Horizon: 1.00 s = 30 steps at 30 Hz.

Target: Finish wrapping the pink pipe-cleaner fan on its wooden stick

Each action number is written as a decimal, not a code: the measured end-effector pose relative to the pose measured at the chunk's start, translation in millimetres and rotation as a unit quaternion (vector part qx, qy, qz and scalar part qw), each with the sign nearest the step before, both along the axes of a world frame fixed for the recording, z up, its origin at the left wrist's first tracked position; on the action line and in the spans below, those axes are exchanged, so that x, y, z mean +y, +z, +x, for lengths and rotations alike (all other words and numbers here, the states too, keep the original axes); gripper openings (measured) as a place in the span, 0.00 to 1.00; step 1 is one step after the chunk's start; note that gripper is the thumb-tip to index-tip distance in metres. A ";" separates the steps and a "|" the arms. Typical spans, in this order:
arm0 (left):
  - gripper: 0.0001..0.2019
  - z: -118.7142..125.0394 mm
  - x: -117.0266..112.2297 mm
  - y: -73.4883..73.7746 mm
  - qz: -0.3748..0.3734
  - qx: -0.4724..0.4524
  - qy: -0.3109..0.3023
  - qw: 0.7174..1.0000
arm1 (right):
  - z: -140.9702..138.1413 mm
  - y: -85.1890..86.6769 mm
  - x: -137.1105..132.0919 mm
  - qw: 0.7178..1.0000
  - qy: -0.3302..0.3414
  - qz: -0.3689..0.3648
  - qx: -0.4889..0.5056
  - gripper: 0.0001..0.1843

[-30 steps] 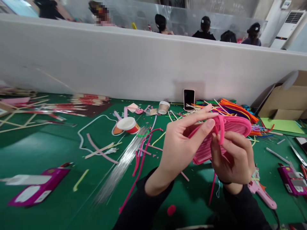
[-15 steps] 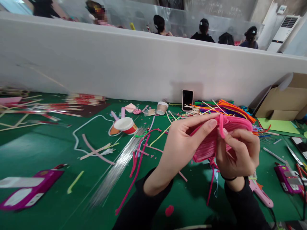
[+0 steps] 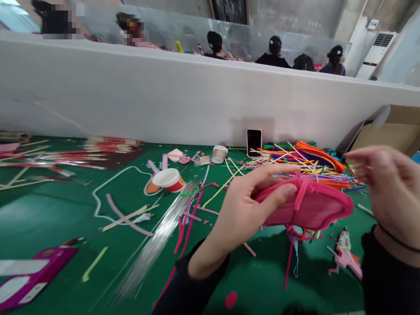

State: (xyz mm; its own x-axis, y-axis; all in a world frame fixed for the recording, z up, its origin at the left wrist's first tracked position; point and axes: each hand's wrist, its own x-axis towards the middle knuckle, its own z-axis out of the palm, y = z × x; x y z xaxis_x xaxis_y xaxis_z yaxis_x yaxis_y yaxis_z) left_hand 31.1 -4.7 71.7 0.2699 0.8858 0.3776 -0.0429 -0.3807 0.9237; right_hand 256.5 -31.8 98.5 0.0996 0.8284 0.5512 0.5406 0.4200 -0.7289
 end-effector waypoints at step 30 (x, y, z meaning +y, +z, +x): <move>0.03 -6.6 -0.2 2.7 0.068 0.003 -0.126 0.990 | -21.9 34.7 29.7 0.969 0.212 -0.125 0.021 0.22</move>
State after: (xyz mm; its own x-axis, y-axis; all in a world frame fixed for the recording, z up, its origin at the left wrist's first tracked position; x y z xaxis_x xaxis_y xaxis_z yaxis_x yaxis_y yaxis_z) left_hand 24.5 -4.8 74.4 0.4788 0.7308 0.4865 -0.1480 -0.4790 0.8652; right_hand 234.6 -2.1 133.2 -0.2611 0.9069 0.3307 0.3264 0.4053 -0.8539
